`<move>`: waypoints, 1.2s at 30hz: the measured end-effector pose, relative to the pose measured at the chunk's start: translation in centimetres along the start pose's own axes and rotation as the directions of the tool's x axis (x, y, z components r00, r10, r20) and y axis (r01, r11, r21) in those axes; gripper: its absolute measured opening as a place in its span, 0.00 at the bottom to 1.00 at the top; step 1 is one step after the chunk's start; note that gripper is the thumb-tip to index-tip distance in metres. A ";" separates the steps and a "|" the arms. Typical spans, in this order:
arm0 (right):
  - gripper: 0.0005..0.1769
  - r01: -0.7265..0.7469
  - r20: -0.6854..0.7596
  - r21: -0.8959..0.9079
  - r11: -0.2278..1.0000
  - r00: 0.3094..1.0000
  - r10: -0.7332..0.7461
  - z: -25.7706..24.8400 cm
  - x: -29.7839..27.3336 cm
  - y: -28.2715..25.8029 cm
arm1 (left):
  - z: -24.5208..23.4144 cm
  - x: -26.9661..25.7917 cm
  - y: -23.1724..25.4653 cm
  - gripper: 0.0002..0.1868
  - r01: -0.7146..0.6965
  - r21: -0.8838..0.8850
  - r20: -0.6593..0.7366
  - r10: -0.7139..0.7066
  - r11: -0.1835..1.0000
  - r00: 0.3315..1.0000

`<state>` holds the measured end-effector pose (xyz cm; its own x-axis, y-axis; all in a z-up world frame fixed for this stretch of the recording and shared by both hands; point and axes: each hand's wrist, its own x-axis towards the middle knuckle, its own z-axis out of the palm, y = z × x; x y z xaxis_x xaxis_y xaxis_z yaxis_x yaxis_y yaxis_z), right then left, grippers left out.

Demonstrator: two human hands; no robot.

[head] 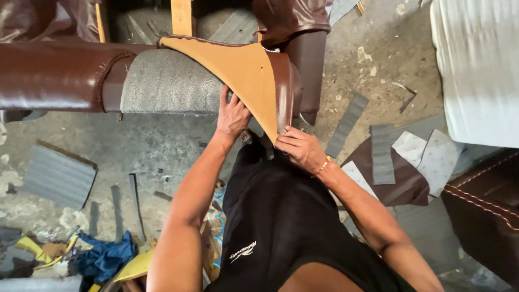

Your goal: The person is reupholstering a sofa, they are seen attaching brown leather pieces to the sofa frame and using a staple gun.

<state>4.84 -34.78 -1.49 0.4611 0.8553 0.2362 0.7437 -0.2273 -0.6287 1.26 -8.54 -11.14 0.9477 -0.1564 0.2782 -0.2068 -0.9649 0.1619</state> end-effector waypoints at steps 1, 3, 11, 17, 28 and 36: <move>0.24 -0.008 -0.012 -0.025 1.000 1.000 0.007 0.7 -0.1 0.1 | -0.3 0.2 0.4 0.26 0.042 0.017 -0.020 -0.042 0.999 0.999; 0.24 -0.005 -0.017 -0.024 1.000 1.000 0.005 2.0 -0.5 0.5 | -1.1 0.4 1.4 0.27 0.138 -0.023 -0.009 -0.138 0.990 0.990; 0.20 -0.093 -0.058 -0.084 0.992 0.994 0.089 5.4 -2.3 2.3 | -6.6 -1.8 -0.6 0.25 0.145 -0.330 -0.016 -0.159 0.933 0.987; 0.15 -0.033 0.095 -0.123 0.992 0.994 0.045 7.0 -0.5 5.0 | -4.6 6.3 -8.5 0.11 0.246 -0.511 -0.097 -0.339 0.824 0.936; 0.18 0.071 0.055 -0.011 0.997 0.996 -0.070 10.5 -1.8 8.2 | 12.1 20.3 -7.3 0.26 0.628 0.313 0.750 -0.591 0.713 0.297; 0.16 0.220 0.053 -0.032 0.975 0.974 -0.218 10.6 -2.0 8.9 | 11.4 11.4 -18.4 0.13 0.355 0.035 0.499 -0.324 0.934 0.804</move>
<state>5.42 -33.53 -15.44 0.2615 0.9076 0.3285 0.8423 -0.0483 -0.5368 18.61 5.00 -21.75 0.9502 0.0816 -0.3009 0.1515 -0.9644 0.2169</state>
